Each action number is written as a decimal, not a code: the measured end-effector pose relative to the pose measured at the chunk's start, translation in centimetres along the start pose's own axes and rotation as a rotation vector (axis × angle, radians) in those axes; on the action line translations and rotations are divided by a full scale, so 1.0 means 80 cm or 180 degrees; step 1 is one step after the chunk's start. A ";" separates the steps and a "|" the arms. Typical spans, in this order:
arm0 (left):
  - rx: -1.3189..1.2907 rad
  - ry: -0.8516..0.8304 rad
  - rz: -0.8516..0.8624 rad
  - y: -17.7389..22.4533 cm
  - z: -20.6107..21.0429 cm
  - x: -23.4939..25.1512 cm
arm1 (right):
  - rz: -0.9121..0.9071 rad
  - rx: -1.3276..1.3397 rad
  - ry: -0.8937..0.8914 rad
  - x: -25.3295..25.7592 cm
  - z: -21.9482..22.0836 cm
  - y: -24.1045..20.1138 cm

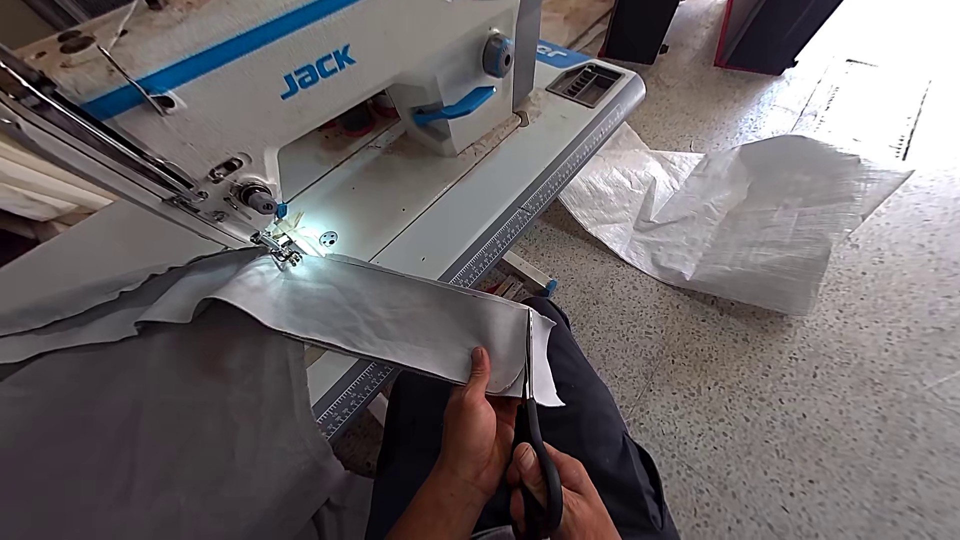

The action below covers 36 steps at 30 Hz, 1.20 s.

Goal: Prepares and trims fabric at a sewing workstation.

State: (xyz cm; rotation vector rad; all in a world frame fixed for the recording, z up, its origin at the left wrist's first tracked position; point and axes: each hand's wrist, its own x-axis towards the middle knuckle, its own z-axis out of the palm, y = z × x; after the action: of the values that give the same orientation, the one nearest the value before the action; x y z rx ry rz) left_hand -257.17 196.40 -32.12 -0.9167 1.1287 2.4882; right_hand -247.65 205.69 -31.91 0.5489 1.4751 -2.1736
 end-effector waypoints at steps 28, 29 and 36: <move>-0.0019 -0.0124 -0.0119 0.002 -0.010 -0.001 | -0.0252 0.0193 -0.0085 0.015 -0.003 -0.008; -0.0002 -0.0124 -0.0131 0.002 -0.009 -0.002 | -0.0251 0.0240 -0.0109 0.017 -0.004 -0.008; -0.0014 -0.0115 -0.0219 0.004 -0.010 -0.006 | -0.0365 0.0106 -0.0157 0.032 -0.008 -0.012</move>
State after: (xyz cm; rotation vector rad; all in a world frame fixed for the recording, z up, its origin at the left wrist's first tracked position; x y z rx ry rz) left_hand -256.59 195.62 -32.05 -0.8926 1.0626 2.4432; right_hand -250.26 206.25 -32.82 0.4281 1.4798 -2.2862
